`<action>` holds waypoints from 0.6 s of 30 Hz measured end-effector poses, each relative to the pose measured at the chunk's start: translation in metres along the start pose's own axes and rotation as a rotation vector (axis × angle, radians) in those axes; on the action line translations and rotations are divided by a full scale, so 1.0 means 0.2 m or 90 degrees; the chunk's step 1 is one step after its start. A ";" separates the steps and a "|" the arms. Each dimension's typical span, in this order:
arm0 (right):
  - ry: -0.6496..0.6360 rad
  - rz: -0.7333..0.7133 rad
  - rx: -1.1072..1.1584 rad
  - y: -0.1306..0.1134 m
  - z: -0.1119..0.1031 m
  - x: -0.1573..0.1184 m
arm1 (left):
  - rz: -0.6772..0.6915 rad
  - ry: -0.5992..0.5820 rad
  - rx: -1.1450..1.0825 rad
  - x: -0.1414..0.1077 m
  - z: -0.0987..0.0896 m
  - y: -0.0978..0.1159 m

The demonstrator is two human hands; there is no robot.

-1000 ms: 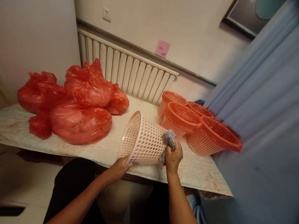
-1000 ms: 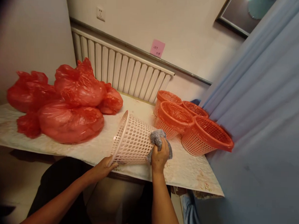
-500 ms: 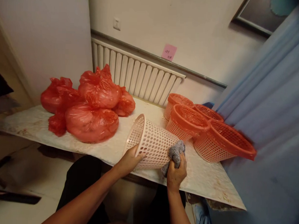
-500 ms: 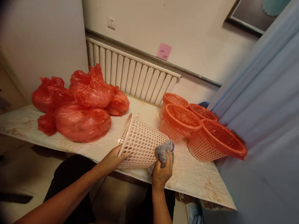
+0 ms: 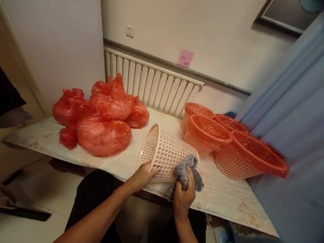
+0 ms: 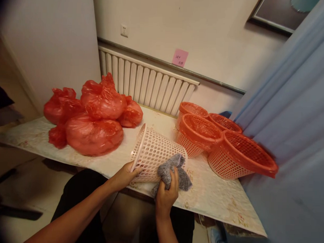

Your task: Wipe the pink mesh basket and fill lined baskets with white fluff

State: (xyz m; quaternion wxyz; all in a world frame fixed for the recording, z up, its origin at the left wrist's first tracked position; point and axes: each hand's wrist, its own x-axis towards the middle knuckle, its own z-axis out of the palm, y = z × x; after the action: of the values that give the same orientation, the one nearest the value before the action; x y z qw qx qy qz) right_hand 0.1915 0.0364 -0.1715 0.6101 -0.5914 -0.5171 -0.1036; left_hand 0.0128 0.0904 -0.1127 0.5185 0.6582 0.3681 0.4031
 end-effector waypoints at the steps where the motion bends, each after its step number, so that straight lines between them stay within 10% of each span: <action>1: -0.021 -0.027 0.022 -0.05 0.02 -0.01 | 0.012 -0.007 -0.008 -0.01 0.00 0.00; 9: -0.097 -0.271 0.151 -0.37 0.19 0.04 | 0.076 -0.036 0.015 -0.08 -0.01 -0.06; 18: -0.071 -0.170 0.013 -0.21 0.18 0.32 | 0.067 -0.041 0.011 -0.13 0.00 -0.13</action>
State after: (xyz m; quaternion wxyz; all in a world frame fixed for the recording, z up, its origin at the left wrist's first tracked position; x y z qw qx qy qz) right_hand 0.1706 0.0858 -0.1066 0.5672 -0.5160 -0.6251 -0.1457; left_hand 0.0005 0.0712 -0.1412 0.5025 0.6935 0.3195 0.4056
